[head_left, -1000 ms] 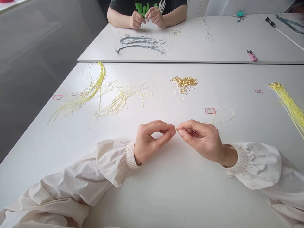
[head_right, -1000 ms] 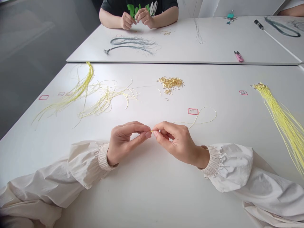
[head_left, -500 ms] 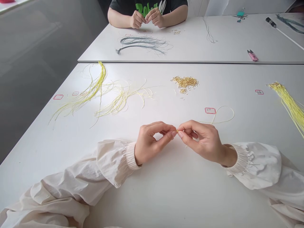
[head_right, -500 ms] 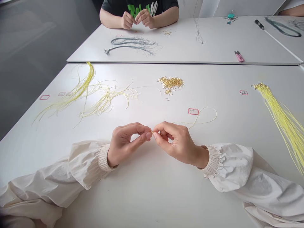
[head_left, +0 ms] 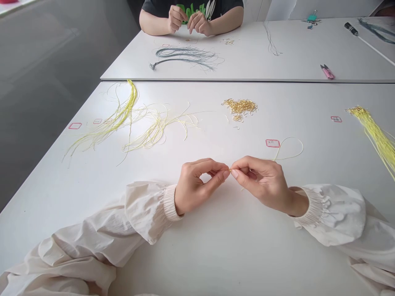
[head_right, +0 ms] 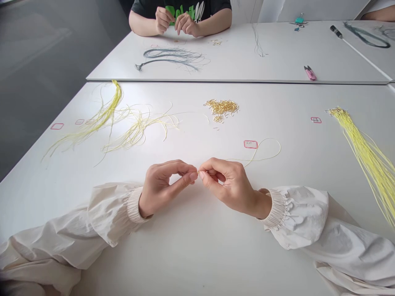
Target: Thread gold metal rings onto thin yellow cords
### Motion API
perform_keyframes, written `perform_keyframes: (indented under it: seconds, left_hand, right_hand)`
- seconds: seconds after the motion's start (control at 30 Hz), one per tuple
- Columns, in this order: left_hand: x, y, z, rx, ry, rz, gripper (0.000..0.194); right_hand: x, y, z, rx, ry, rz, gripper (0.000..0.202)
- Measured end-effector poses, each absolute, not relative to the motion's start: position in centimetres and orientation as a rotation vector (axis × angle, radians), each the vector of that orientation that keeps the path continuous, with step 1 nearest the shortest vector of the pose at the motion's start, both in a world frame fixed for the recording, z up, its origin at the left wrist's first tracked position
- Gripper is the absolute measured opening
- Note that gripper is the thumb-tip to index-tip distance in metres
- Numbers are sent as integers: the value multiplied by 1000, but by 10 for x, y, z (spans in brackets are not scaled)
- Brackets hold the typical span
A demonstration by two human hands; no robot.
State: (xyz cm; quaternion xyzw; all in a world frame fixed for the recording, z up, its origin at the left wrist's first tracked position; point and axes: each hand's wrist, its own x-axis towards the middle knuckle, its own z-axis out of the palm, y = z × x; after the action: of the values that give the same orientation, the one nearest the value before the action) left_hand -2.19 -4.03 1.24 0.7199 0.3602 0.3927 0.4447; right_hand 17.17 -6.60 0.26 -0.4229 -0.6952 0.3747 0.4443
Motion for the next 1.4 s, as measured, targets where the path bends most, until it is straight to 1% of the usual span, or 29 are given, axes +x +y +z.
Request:
perform_keyframes:
  seconds: [0.13,0.3,0.6,0.77,1.0,1.4]
  left_hand:
    - [-21,-40,14,1543,902,860,16]
    - [-20,-40,13,1373,888,828,21]
    - [-21,-39,13,1415,920,764,23]
    - [-20,-36,16,1300,880,658,24]
    - [-20,-33,13,1187,839,710,24]
    - [-20,-35,13,1259,843,709,25]
  right_hand:
    - [173,-66,-1,-1088,-1702,953,5]
    - [172,-66,-2,-1132,-1680,950,4]
    - [172,-66,-2,-1118,-1724,937,8]
    - [172,-67,-1,-1019,-1819,859,13]
    - [173,-68,-1,-1058,-1732,932,8]
    - [174,-68,-2,-1064,-1727,922,7]
